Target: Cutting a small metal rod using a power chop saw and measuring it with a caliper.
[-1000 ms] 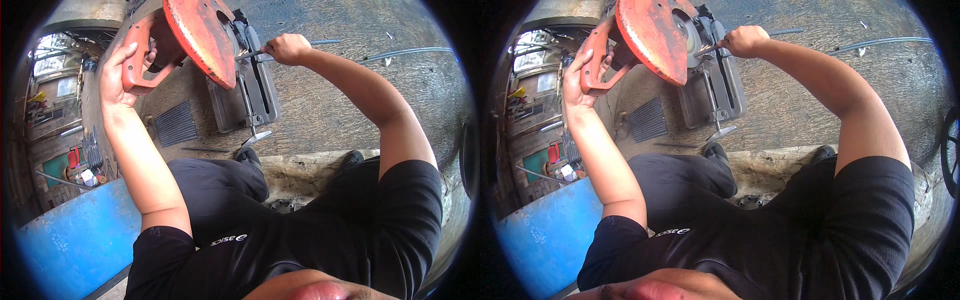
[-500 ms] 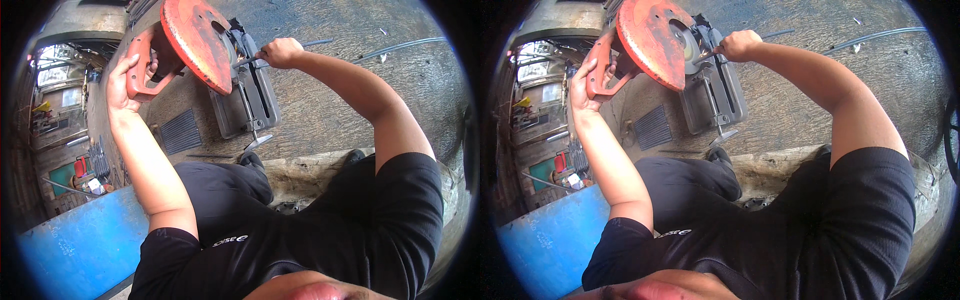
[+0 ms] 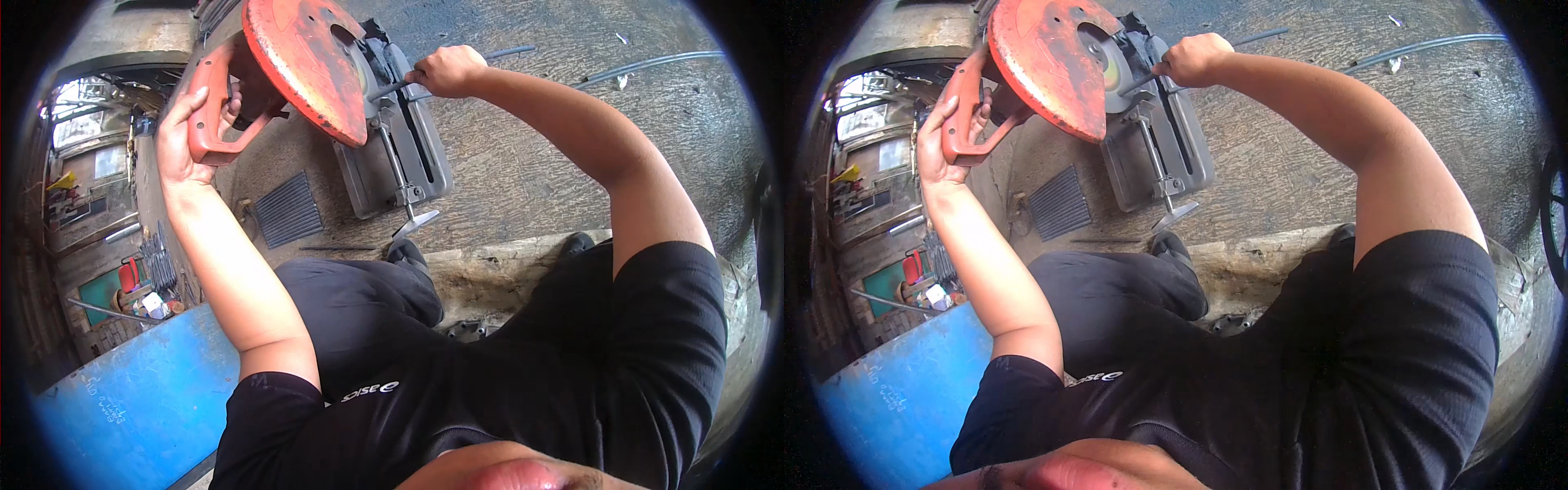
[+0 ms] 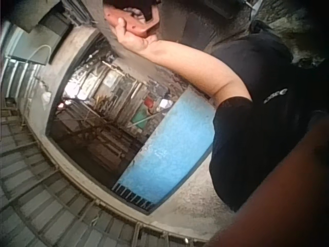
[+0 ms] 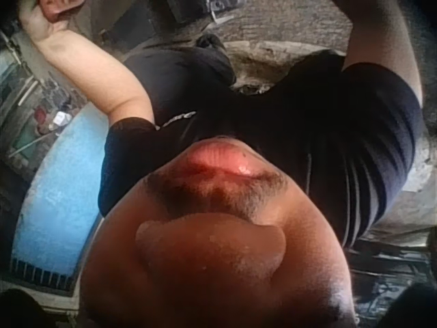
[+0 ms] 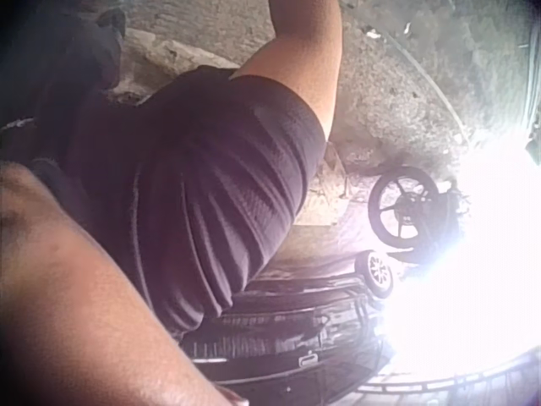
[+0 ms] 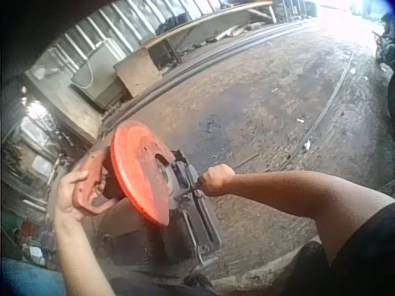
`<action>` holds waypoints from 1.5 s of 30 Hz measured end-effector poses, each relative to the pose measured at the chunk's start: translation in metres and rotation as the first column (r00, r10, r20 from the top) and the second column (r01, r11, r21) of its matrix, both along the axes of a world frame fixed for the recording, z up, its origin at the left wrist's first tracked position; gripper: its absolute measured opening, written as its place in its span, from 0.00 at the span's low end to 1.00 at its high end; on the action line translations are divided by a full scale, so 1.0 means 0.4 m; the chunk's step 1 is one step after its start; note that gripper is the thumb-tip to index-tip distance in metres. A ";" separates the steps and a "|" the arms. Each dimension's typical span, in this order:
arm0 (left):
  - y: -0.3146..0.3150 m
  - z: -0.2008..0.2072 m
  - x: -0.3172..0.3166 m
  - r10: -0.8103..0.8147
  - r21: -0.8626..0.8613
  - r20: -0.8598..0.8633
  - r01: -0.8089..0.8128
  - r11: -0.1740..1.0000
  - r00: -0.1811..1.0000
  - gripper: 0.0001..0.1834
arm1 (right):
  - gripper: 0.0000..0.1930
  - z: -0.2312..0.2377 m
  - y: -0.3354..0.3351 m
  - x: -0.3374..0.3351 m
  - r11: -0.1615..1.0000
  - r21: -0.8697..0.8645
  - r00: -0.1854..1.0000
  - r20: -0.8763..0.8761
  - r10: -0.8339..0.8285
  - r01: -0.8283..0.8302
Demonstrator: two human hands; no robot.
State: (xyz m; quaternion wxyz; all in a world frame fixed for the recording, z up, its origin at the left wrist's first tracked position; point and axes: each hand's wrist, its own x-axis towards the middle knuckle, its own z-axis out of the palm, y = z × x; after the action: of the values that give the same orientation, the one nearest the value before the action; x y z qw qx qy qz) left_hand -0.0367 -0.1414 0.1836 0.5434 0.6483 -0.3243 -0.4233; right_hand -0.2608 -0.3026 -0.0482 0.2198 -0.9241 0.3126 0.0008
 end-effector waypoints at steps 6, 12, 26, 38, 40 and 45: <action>-0.002 0.009 0.006 -0.002 -0.017 0.006 0.002 1.000 1.000 0.23 | 0.24 0.007 0.001 0.003 1.000 -0.004 1.000 0.004 0.010 -0.010; 0.001 0.005 0.009 0.004 -0.021 0.004 -0.004 1.000 1.000 0.24 | 0.24 -0.002 -0.002 0.003 1.000 -0.012 1.000 0.009 0.009 -0.009; 0.001 0.004 0.015 -0.001 -0.028 0.006 0.002 1.000 1.000 0.25 | 0.23 -0.007 -0.001 0.004 0.999 -0.041 1.000 0.013 -0.004 0.004; 0.003 0.002 0.026 0.005 -0.010 -0.033 -0.005 1.000 0.999 0.25 | 0.23 -0.015 0.002 0.000 1.000 -0.030 1.000 0.030 0.004 -0.003; 0.002 0.001 0.034 -0.022 -0.053 -0.001 0.022 0.998 1.000 0.27 | 0.23 -0.014 -0.005 -0.003 1.000 -0.029 0.999 0.031 0.009 -0.008; 0.000 0.003 0.041 -0.069 -0.052 0.014 0.069 0.996 0.998 0.27 | 0.22 -0.010 -0.031 -0.019 0.998 -0.061 1.000 -0.004 -0.008 0.008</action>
State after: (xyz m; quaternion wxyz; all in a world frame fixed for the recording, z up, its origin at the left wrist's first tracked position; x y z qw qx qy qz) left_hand -0.0204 -0.1414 0.1850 0.5433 0.6249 -0.3609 -0.4291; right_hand -0.2684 -0.3151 -0.0524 0.1908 -0.9291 0.3167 -0.0077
